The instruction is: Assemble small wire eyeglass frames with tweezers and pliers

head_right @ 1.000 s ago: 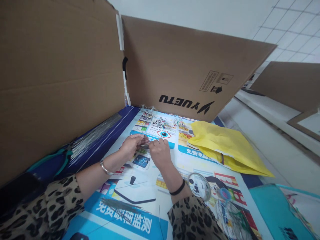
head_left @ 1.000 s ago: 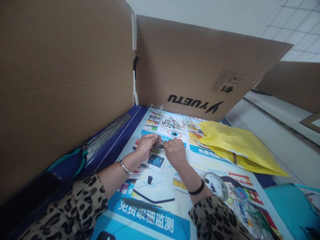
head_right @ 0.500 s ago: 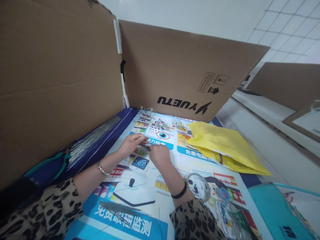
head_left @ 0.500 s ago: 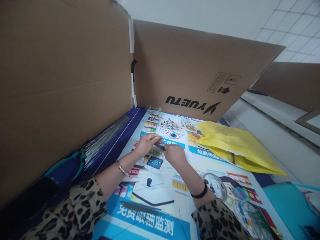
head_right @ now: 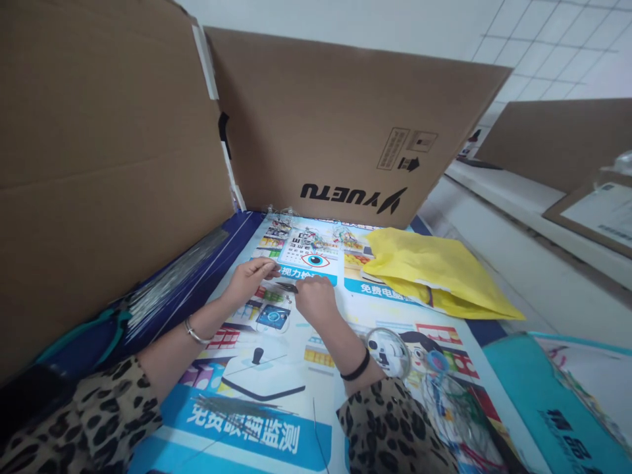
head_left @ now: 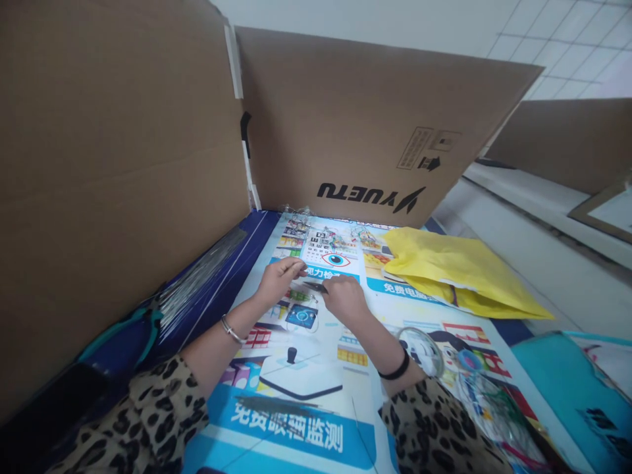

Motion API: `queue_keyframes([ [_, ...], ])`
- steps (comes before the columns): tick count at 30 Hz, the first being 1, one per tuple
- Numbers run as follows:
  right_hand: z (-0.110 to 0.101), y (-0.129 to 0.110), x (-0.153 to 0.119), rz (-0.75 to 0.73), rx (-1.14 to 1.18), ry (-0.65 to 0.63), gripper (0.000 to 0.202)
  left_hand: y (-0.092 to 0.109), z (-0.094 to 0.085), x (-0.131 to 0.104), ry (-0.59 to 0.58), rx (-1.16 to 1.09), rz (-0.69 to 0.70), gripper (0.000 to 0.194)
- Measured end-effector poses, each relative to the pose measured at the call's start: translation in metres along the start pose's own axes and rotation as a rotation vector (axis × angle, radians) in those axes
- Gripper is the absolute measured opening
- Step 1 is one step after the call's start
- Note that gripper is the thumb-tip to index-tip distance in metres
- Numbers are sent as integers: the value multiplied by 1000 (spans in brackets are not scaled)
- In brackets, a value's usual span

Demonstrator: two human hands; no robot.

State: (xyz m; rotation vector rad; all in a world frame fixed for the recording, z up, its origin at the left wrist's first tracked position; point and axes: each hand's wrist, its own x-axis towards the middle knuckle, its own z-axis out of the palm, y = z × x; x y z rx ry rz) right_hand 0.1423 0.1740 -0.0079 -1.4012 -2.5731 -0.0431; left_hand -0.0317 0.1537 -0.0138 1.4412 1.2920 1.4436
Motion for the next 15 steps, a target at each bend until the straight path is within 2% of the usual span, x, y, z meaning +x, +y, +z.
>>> queue_keyframes([
  [4, 9, 9, -4, 56, 158, 101, 17, -7, -3, 2, 29, 66, 5, 21],
  [8, 20, 9, -3, 96, 369, 206, 28, -10, 0, 0, -87, 159, 72, 22],
  [11, 24, 4, -1, 78, 491, 252, 24, -9, 3, -3, -160, 228, 126, 20],
  [15, 26, 0, -1, 66, 587, 301, 16, -8, 5, -4, -202, 377, 245, 21],
])
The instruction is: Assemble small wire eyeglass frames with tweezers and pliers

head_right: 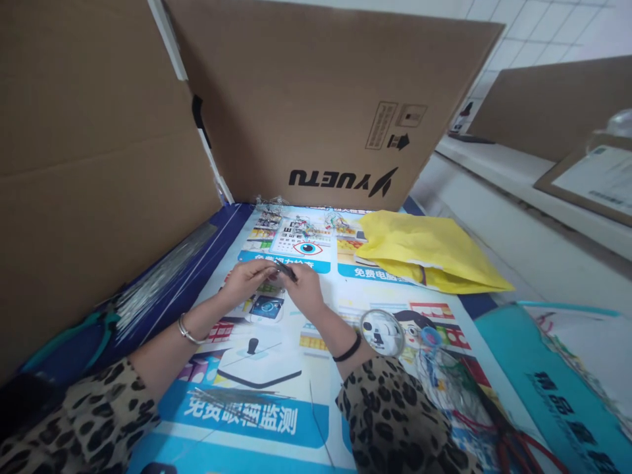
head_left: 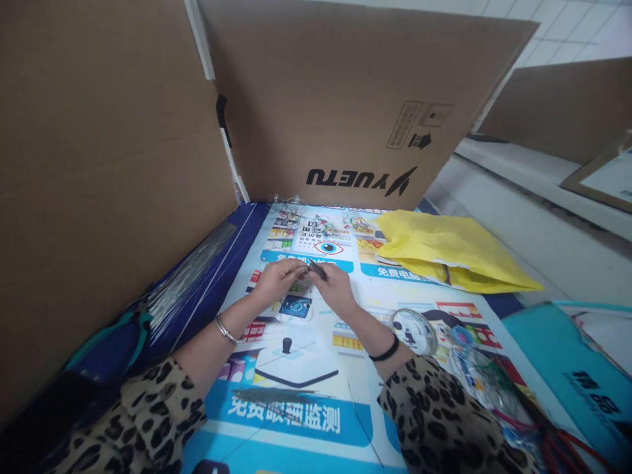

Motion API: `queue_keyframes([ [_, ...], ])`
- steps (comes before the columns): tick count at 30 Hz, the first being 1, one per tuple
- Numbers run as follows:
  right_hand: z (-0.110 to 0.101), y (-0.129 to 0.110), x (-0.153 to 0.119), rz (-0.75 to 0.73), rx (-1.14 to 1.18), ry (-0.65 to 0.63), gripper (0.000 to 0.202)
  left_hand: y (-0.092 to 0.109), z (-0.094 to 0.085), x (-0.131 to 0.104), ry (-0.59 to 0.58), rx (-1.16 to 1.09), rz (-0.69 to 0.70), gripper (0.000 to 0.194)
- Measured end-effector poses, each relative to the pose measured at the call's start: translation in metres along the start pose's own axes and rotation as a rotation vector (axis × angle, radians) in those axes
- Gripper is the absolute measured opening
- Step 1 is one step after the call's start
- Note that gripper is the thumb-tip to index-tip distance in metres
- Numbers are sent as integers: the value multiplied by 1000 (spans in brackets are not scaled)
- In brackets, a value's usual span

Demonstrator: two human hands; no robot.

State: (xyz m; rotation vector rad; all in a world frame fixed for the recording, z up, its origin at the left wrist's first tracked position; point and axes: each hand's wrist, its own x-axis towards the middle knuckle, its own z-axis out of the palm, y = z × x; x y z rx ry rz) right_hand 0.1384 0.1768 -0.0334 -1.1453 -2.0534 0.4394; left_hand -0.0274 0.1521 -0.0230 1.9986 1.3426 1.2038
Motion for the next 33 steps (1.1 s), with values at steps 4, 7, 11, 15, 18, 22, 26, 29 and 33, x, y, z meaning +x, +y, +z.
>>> queue_keyframes([
  [4, 1, 1, 0, 4, 49, 27, 15, 1, 0, 0, 2, 45, 5, 21],
  [7, 3, 2, 0, -17, 69, 40, 16, 3, 0, 0, 19, 52, -17, 21],
  [11, 5, 2, -1, -38, 122, 33, 18, 5, 1, 1, 36, 59, -19, 20],
  [15, 6, 3, -2, -49, 170, 15, 19, 6, 5, 0, 63, 54, -18, 19],
  [18, 6, 3, -2, -34, 199, 8, 19, 7, 8, -1, 81, 30, -16, 19],
  [22, 6, 3, -2, -3, 212, -4, 17, 8, 9, -2, 71, 3, -46, 19],
  [26, 6, 2, -2, 13, 222, -5, 17, 9, 9, -3, 47, -15, -63, 19],
  [29, 5, 1, -4, 45, 237, 6, 18, 11, 8, -4, 41, -31, -57, 20],
  [33, 2, 1, -5, 115, 283, 31, 21, 9, 2, -3, 189, -172, -146, 24],
])
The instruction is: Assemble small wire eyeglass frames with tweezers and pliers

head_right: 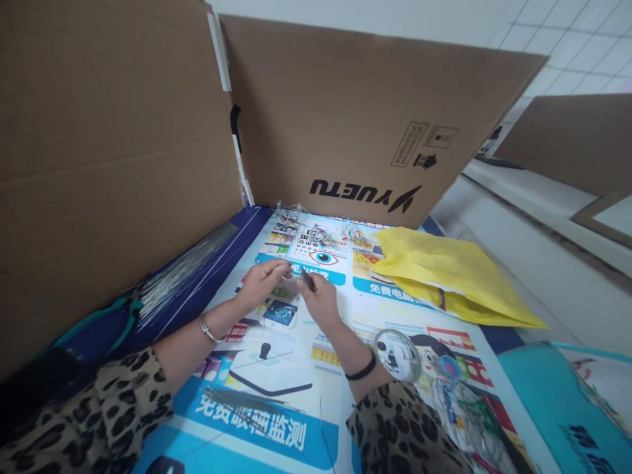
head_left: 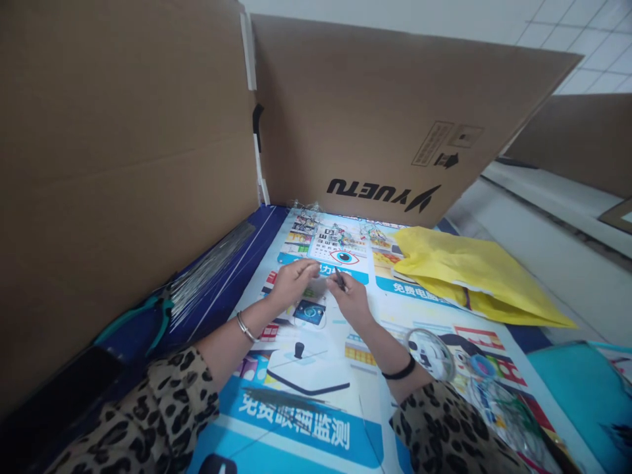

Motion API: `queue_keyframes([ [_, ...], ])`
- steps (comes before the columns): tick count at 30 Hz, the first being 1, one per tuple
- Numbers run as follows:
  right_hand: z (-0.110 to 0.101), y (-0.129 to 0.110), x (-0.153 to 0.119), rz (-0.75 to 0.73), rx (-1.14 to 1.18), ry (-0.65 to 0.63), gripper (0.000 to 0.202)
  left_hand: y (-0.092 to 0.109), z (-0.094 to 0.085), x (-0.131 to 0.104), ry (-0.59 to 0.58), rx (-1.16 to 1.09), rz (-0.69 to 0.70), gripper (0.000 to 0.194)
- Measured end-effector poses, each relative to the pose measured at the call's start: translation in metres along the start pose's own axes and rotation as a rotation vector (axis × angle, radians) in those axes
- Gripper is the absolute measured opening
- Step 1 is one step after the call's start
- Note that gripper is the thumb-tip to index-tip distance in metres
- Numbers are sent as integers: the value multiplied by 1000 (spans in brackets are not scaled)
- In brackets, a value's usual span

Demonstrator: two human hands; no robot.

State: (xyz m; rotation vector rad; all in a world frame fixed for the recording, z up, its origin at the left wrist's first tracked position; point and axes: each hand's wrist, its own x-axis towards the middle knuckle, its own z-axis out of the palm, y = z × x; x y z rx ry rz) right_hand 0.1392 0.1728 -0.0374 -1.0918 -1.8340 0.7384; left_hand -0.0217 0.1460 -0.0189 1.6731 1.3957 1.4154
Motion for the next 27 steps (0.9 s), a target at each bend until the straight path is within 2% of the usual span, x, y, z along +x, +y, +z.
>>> queue_keyframes([
  [4, -3, -3, 0, 79, 81, 51, 23, -7, -13, 7, 261, -167, -140, 28],
  [7, -4, -6, 0, 115, 118, 79, 24, -11, -21, 10, 345, -173, -177, 27],
  [14, -5, -5, 0, 132, 121, 70, 22, -14, -21, 0, 248, -5, -132, 16],
  [20, -2, -1, 1, 104, 78, 51, 21, -14, -23, -9, 125, 332, 48, 15],
  [24, -2, 1, 0, 110, 65, 92, 24, -12, -23, -13, 114, 385, 200, 19],
  [27, -3, 1, 1, 134, 86, 106, 25, -12, -23, -17, 94, 390, 238, 21],
])
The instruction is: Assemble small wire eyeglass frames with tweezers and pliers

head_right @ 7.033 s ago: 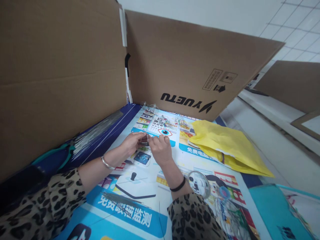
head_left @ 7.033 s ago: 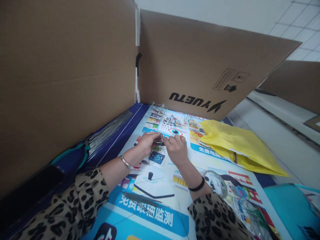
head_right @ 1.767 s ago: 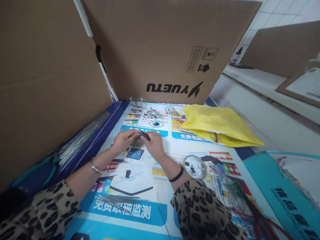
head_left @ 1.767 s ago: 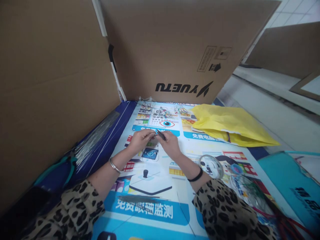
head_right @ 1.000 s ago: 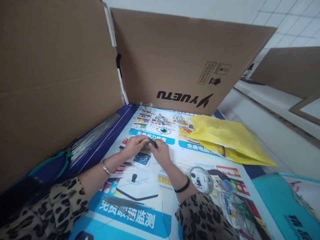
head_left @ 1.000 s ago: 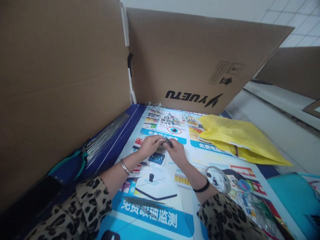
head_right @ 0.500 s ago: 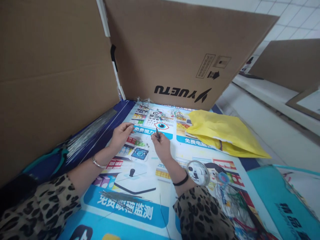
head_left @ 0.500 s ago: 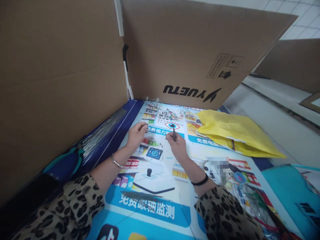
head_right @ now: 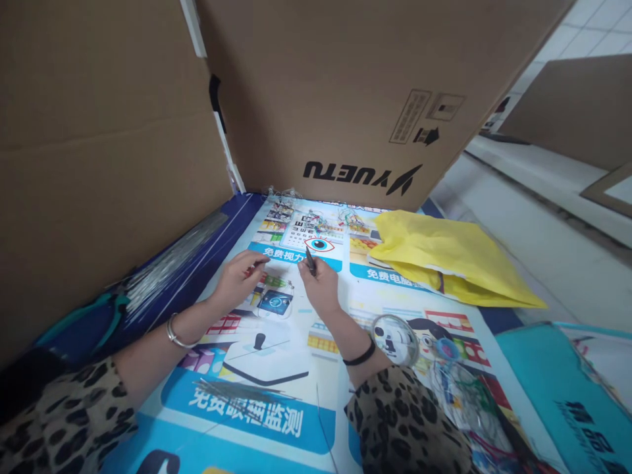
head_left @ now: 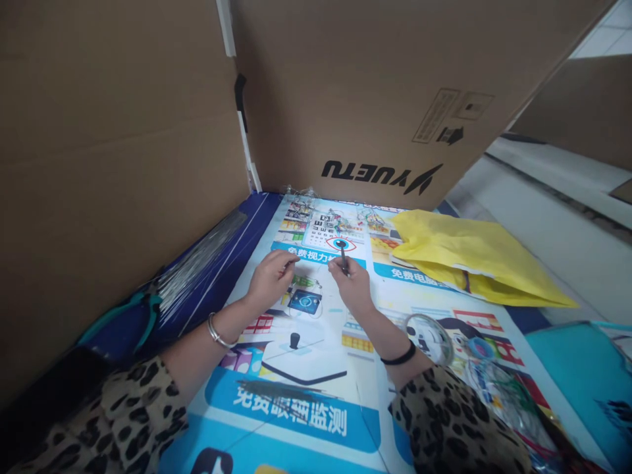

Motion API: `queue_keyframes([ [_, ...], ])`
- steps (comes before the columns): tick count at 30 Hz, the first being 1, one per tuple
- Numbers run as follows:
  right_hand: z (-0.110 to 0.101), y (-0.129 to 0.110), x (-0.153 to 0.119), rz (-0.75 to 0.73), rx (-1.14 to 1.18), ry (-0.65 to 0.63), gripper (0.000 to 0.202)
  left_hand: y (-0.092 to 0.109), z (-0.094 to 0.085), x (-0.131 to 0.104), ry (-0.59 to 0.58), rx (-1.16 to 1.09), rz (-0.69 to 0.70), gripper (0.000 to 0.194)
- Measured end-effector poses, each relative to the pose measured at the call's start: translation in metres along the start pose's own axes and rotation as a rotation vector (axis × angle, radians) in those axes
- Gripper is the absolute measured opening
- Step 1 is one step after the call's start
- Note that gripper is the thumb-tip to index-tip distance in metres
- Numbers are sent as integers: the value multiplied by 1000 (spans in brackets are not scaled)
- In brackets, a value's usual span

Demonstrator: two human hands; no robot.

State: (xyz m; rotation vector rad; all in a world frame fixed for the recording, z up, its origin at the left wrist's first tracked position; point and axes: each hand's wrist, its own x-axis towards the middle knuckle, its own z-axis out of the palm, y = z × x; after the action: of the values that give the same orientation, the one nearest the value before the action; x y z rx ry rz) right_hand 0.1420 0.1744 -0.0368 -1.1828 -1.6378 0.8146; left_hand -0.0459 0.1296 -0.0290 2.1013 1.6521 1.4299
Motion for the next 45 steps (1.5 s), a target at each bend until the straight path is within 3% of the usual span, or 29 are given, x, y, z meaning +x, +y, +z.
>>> queue_keyframes([
  [13, 2, -2, 3, 11, 25, -14, 24, 0, 4, -2, -315, 138, 69, 30],
  [33, 2, -5, 4, 7, 45, -76, 20, -4, 6, -4, -410, 186, 106, 39],
  [37, -8, -15, 10, 204, 284, -165, 22, -4, 6, -4, -396, 186, 101, 35],
  [41, -24, -32, 13, 498, 452, -422, 24, -5, 5, -5, -396, 177, 92, 34],
  [45, -31, -41, 13, 620, 529, -547, 24, -3, 3, -8, -397, 152, 87, 36],
])
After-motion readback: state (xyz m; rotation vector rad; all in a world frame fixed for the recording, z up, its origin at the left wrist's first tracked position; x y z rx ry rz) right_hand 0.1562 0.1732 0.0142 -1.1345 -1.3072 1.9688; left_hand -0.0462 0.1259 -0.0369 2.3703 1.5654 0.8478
